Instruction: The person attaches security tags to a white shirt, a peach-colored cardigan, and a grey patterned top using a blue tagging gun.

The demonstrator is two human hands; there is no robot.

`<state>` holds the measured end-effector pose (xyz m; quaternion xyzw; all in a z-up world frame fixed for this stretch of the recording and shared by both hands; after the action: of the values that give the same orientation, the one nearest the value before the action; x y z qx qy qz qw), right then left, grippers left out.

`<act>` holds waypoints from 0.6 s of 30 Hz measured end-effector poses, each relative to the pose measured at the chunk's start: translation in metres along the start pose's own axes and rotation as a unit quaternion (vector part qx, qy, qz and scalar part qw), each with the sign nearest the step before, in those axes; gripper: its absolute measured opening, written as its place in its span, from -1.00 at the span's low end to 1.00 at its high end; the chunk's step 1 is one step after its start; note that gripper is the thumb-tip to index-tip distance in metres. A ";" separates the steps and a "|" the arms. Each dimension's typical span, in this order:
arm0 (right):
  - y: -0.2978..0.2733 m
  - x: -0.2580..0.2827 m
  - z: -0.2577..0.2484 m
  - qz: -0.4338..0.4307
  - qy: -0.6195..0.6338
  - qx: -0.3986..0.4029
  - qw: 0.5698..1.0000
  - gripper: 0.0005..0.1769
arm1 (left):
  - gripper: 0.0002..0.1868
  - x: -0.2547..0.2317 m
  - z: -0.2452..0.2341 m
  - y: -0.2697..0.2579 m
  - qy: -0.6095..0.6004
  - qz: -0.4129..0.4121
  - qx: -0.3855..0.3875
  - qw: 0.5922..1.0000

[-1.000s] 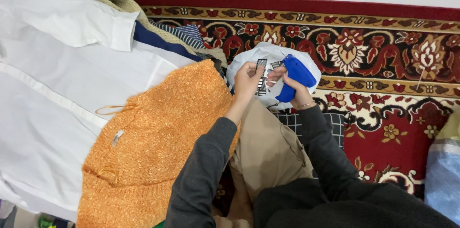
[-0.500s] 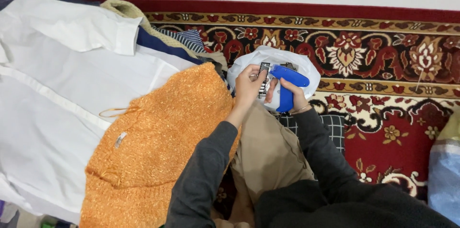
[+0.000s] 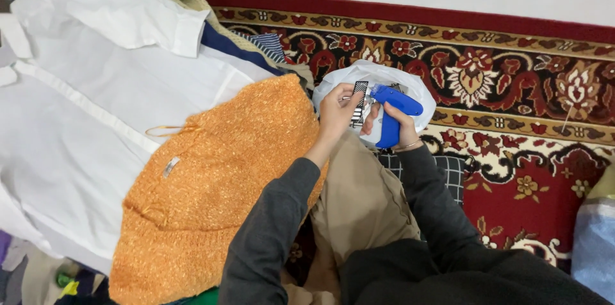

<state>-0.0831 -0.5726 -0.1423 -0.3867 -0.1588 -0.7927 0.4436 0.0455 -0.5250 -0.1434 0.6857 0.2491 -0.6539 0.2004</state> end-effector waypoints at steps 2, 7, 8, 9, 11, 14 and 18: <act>-0.002 -0.002 0.006 0.005 0.003 -0.002 1.000 -0.52 | -0.83 -0.010 -0.002 -0.007 0.015 0.016 0.004 1.000; -0.010 -0.017 0.013 0.040 0.002 -0.034 0.999 -0.51 | -0.83 -0.057 -0.012 -0.041 0.117 0.088 -0.011 0.989; -0.014 -0.018 0.016 0.040 -0.013 -0.067 0.997 -0.58 | -0.85 -0.070 -0.017 -0.050 0.159 0.118 -0.017 0.980; -0.017 -0.018 0.019 0.039 -0.028 -0.100 0.994 -0.64 | -0.86 -0.083 -0.020 -0.059 0.202 0.147 -0.024 0.968; -0.020 -0.029 0.026 0.043 -0.050 -0.087 0.994 -0.66 | -0.89 -0.087 -0.039 -0.073 0.210 0.145 -0.051 0.966; -0.020 -0.032 0.057 0.026 -0.122 -0.051 0.991 -0.70 | -0.91 -0.091 -0.069 -0.093 0.209 0.148 -0.082 0.963; -0.022 -0.035 0.118 -0.023 -0.282 0.036 0.959 -0.71 | -0.91 -0.090 -0.114 -0.125 0.186 0.140 -0.143 0.962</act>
<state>-0.0350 -0.4696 -0.0899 -0.5745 -0.3143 -0.6555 0.3761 0.0593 -0.3642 -0.0399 0.7878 0.2746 -0.4375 0.3356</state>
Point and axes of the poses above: each hand's wrist, its own y-axis towards the middle knuckle, its own z-axis out of the palm, x = y × z, the point moved 10 cm from there along y, towards the middle knuckle, and after that the axes turned 5 degrees about y, right-handed, at the moved point
